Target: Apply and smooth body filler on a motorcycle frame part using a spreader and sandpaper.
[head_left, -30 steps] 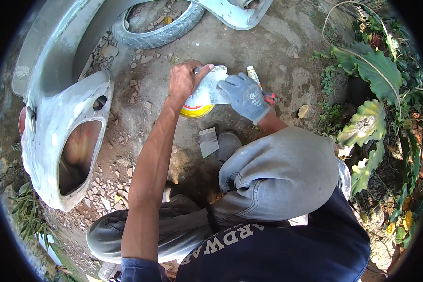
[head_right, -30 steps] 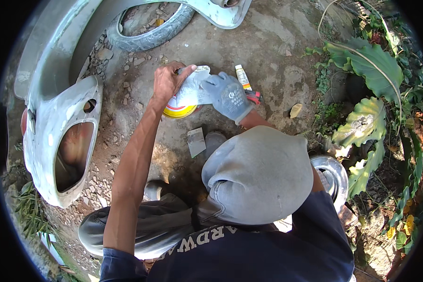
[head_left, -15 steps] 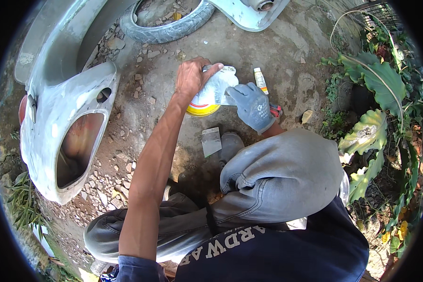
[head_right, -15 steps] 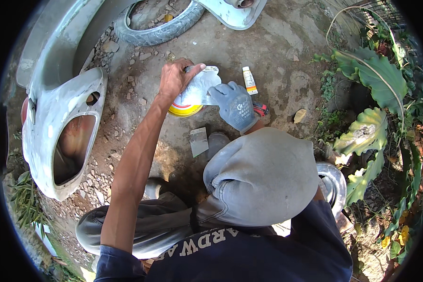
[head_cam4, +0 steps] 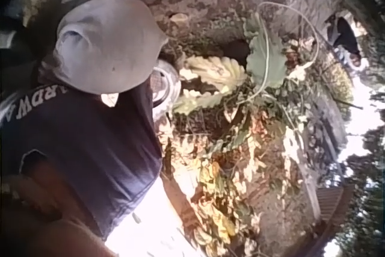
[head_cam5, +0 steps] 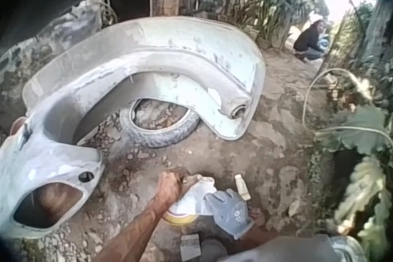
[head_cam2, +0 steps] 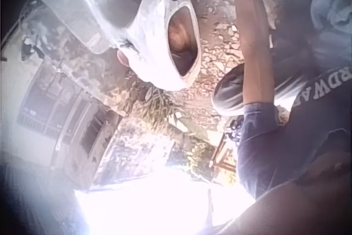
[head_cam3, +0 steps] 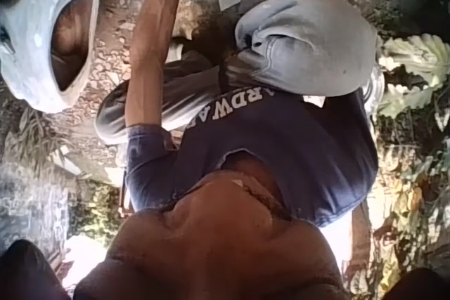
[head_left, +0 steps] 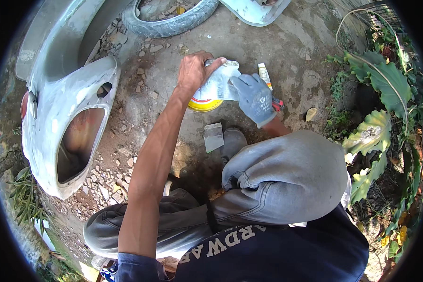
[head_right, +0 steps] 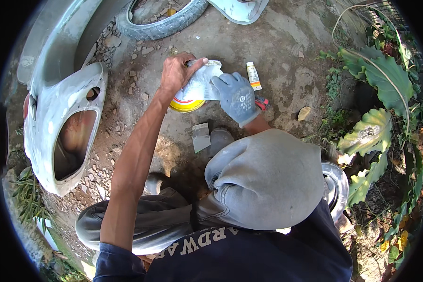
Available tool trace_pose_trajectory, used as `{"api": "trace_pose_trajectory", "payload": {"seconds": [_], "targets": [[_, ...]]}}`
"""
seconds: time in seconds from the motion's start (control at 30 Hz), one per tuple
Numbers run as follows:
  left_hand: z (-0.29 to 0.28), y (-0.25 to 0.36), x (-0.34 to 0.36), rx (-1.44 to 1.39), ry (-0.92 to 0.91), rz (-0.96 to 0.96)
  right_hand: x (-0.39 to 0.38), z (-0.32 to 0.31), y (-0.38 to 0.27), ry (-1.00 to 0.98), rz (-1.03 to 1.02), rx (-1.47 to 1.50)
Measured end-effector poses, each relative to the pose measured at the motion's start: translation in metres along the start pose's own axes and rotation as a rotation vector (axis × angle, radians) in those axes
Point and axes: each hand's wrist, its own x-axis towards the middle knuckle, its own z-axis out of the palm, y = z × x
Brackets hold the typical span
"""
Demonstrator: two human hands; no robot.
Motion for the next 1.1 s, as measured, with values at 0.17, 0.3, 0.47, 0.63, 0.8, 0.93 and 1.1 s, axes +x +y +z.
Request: {"api": "trace_pose_trajectory", "payload": {"seconds": [0.17, 0.3, 0.47, 0.63, 0.8, 0.93, 1.1], "targets": [[0.001, -0.004, 0.003, -0.021, 0.016, 0.033, 0.011, -0.004, 0.009, -0.037, -0.071, -0.044], [-0.001, -0.006, 0.002, -0.040, 0.015, 0.012, 0.013, 0.004, 0.005, -0.022, -0.020, 0.004], [-0.008, -0.012, 0.004, -0.034, -0.009, 0.053, -0.008, -0.005, -0.004, -0.037, 0.024, 0.173], [-0.004, 0.012, 0.022, -0.087, -0.134, 0.105, -0.002, -0.011, 0.019, -0.008, 0.064, 0.137], [0.003, 0.016, 0.011, 0.007, -0.122, 0.061, -0.008, 0.007, 0.001, 0.036, 0.060, 0.246], [-0.001, 0.005, 0.010, 0.055, -0.121, -0.005, 0.003, 0.010, -0.003, -0.020, 0.032, 0.176], [0.009, 0.008, 0.020, 0.030, -0.074, -0.021, 0.022, 0.010, 0.026, -0.018, -0.014, 0.152]]}}
